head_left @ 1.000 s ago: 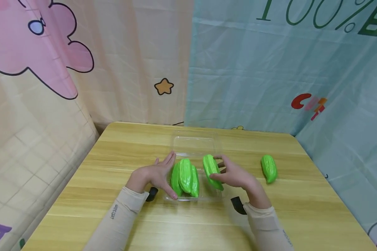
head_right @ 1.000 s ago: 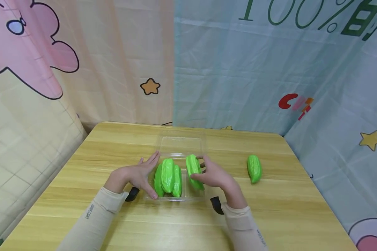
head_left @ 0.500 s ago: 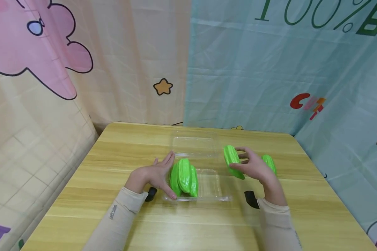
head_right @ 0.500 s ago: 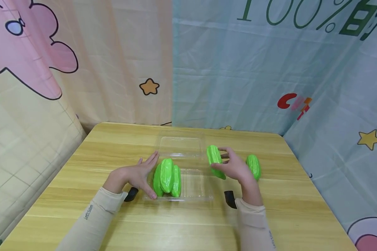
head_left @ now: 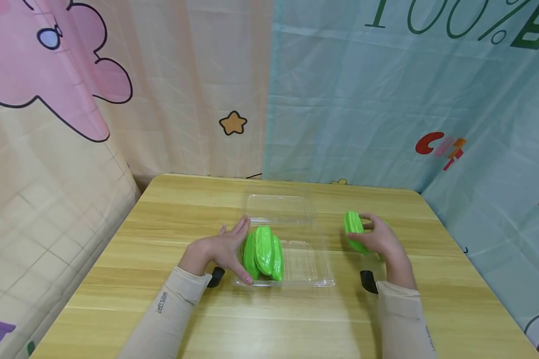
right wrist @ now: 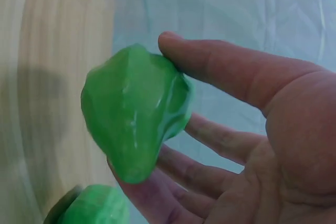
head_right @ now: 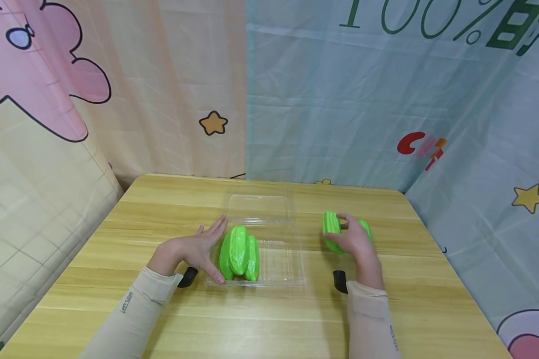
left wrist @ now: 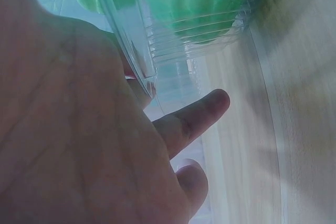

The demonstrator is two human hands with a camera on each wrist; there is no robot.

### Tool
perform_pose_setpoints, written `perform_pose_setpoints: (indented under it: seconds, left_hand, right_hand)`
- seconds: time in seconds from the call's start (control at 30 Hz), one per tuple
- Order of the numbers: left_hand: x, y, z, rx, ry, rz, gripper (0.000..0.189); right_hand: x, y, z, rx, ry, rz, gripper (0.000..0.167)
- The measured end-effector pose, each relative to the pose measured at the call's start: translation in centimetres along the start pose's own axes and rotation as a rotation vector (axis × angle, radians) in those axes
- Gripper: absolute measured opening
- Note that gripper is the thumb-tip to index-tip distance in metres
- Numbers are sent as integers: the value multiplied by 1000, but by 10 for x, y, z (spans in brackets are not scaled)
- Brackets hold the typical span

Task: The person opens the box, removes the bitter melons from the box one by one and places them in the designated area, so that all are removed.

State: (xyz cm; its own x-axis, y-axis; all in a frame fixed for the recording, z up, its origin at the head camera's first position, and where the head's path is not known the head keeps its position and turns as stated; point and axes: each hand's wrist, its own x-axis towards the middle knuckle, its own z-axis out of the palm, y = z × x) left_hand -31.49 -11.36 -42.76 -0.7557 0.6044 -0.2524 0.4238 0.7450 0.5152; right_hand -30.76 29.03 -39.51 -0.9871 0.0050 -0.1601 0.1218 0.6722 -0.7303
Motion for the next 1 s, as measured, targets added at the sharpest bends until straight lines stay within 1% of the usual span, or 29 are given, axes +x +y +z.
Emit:
perform_pose_setpoints:
  seconds: [0.2,0.3,0.57,0.7,0.9,1.0]
  left_hand:
    - [0,0,0,2,-2,-2,156]
    - [0,0,-1,4,-7,-8,156]
    - [0,2,-1,-16,-5,-6,155]
    - [0,2,0,-9,-4,-13,155]
    - [-1,2,-1,-3,-4,-13,155]
    - [-1,2,-1,-4,-6,-15,155]
  right_hand:
    - [3,11,-2,-146,54,58,78]
    - [6,17,-4,-195,75,81,77]
    - [12,28,-4,-250,110,135,78]
    - [14,32,-3,-273,128,132,77]
    - [18,35,1,-358,143,115,80]
    - [18,33,4,-365,157,131,80]
